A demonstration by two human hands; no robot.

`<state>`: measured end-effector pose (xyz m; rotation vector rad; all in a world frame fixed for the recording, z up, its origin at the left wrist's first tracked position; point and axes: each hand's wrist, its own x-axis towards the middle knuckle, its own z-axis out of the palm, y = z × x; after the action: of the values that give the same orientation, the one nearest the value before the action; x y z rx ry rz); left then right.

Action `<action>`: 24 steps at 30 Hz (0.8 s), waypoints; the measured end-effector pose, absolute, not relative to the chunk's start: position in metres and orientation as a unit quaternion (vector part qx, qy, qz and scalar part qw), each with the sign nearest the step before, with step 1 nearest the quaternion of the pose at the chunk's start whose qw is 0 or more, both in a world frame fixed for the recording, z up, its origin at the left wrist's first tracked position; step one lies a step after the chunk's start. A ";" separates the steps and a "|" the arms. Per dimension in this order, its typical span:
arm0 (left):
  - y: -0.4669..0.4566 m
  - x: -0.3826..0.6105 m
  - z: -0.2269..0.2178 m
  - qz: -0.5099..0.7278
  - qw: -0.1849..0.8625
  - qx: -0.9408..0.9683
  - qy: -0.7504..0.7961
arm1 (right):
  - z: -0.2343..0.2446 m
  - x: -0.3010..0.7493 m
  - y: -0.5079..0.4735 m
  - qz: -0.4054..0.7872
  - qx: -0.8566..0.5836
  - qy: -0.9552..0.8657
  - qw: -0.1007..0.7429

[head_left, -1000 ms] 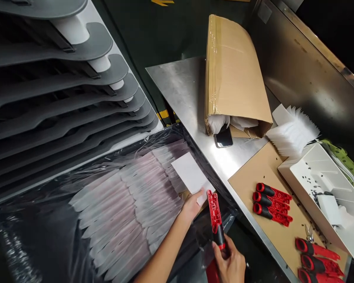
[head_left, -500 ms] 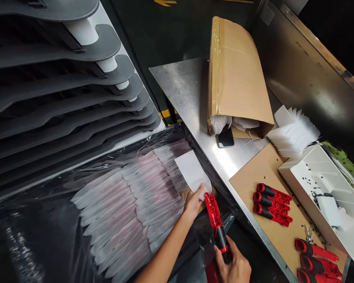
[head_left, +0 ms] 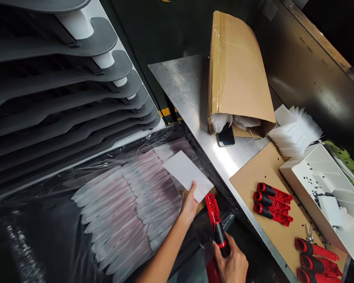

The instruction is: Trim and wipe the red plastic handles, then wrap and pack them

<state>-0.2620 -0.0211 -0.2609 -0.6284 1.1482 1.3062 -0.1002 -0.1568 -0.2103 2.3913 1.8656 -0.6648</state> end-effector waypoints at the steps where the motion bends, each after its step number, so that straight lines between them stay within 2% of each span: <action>1: -0.021 -0.261 -0.261 0.568 0.594 -0.264 0.504 | -0.210 -0.102 -0.157 -0.219 0.769 0.600 0.008; 16: -0.021 -0.255 -0.273 0.559 0.568 -0.195 0.572 | -0.184 -0.099 -0.158 -0.170 0.786 0.589 -0.077; 24: -0.026 -0.251 -0.266 0.590 0.573 -0.127 0.554 | -0.196 -0.102 -0.153 -0.228 0.771 0.590 -0.077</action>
<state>-0.2511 -0.0260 -0.2665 -0.2987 1.2999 1.3833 -0.1020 -0.1532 -0.1957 2.5477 1.9513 -0.7521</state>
